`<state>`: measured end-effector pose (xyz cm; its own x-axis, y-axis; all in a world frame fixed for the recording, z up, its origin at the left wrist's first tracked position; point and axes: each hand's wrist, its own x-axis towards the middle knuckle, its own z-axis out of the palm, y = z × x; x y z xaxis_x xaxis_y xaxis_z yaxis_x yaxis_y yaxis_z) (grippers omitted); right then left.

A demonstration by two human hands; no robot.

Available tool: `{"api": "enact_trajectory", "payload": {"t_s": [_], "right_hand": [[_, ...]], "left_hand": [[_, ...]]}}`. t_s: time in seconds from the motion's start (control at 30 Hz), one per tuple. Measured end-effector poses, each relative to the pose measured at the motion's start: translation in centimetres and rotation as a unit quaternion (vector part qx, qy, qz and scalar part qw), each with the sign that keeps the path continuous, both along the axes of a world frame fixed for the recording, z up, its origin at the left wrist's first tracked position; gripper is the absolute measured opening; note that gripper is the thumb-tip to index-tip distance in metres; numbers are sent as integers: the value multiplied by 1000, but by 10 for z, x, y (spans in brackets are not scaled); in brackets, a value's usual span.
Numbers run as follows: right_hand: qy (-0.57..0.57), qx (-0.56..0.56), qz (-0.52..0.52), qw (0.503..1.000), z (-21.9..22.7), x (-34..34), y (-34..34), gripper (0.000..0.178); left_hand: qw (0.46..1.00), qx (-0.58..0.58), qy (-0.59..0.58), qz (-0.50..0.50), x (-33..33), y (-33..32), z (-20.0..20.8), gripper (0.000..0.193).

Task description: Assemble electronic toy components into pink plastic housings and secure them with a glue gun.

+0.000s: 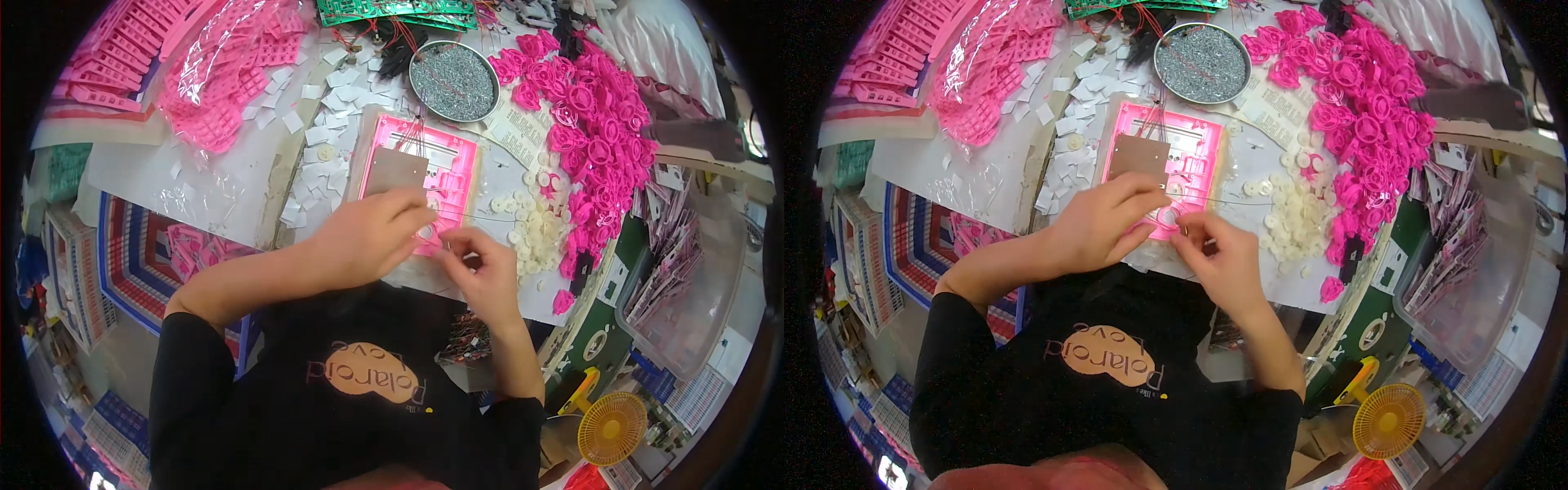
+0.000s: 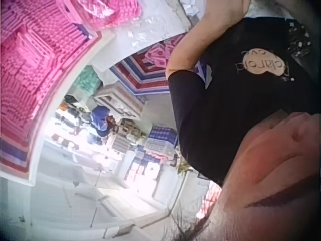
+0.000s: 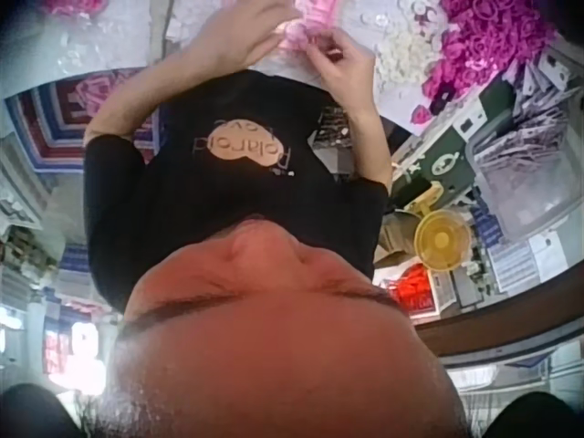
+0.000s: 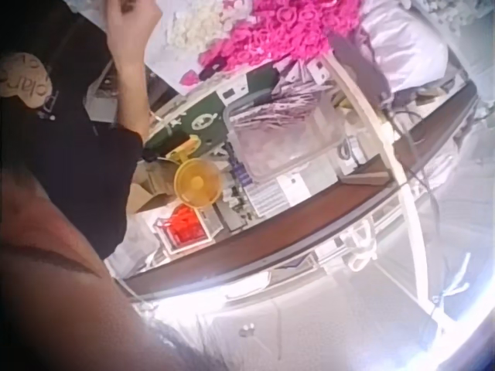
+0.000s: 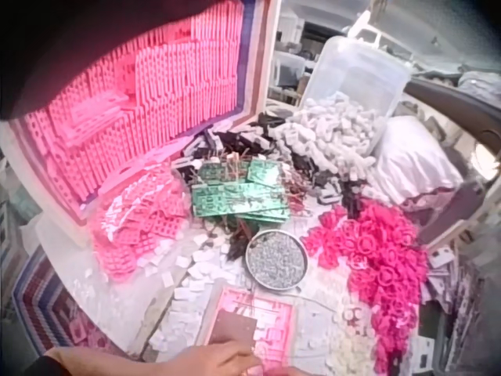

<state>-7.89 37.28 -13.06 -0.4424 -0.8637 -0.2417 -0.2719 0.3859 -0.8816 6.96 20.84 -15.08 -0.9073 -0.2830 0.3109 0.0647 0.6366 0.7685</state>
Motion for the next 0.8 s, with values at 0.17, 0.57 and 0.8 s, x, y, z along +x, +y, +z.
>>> {"api": "enact_trajectory", "payload": {"t_s": [0.17,0.57,0.8], "right_hand": [[377,-41,158,912,-8,10,12,20],[435,-38,284,854,-6,-12,1,21],[427,-81,141,889,-53,11,43,52]], "left_hand": [[992,-80,-41,-87,20,2,-23,19],[988,-116,-26,-94,22,-1,-36,28],[955,-254,-16,-151,15,-1,-36,45]]}}
